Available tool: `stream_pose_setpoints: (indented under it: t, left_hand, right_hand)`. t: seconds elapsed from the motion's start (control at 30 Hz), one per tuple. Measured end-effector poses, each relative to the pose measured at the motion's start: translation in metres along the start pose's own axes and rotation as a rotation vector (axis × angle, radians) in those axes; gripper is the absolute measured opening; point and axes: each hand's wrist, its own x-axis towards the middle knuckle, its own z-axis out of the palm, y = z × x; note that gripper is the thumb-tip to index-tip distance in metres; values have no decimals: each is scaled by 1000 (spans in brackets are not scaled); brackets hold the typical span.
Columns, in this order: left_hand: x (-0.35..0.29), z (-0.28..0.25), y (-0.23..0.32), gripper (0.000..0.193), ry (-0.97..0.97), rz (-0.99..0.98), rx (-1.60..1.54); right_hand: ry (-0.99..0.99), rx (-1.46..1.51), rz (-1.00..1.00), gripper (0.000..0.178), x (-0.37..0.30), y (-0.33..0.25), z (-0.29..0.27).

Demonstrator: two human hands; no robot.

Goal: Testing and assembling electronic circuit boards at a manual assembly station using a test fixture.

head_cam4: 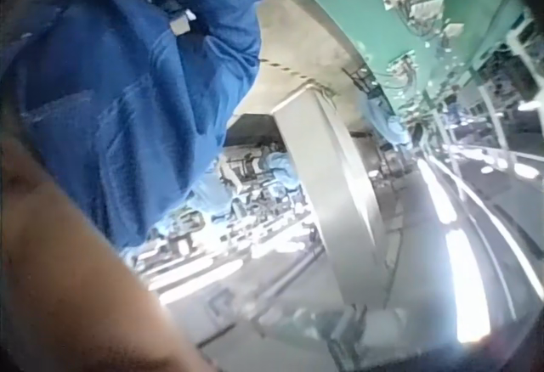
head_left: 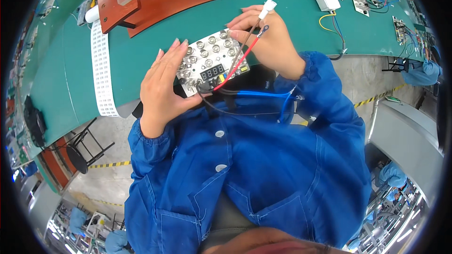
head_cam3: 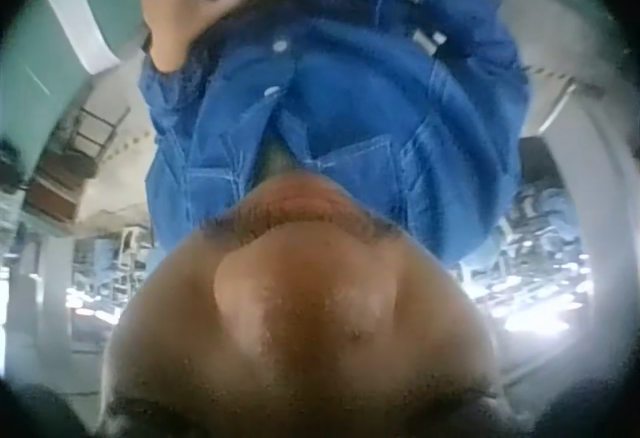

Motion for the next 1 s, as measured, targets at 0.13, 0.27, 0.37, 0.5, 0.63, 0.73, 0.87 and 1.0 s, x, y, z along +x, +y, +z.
stream_pose_setpoints:
  t: [0.13,0.27,0.37,0.5,0.63,0.73,0.87,1.0]
  left_hand:
    - [0,0,-1,89,-2,-7,-5]
    - [-1,0,-2,90,-9,-4,1]
    - [-1,1,-2,91,-8,5,5]
    - [-2,1,-1,93,-11,7,15]
    - [-3,1,0,94,-4,16,22]
    - [-3,4,-1,93,9,20,25]
    - [-2,2,-1,93,23,20,35]
    - [-5,-2,1,91,23,28,24]
  right_hand:
    - [47,-11,-30,10,-1,2,4]
    - [78,-53,-78,10,-3,7,7]
    - [101,-85,-66,9,-5,4,9]
    - [118,-102,-59,10,-7,1,11]
    - [137,-135,-18,13,-10,0,14]
    - [153,-192,60,18,-9,-14,11]
    - [163,-112,-29,27,-14,-8,-1]
    - [7,-441,-366,36,-35,-13,-11]
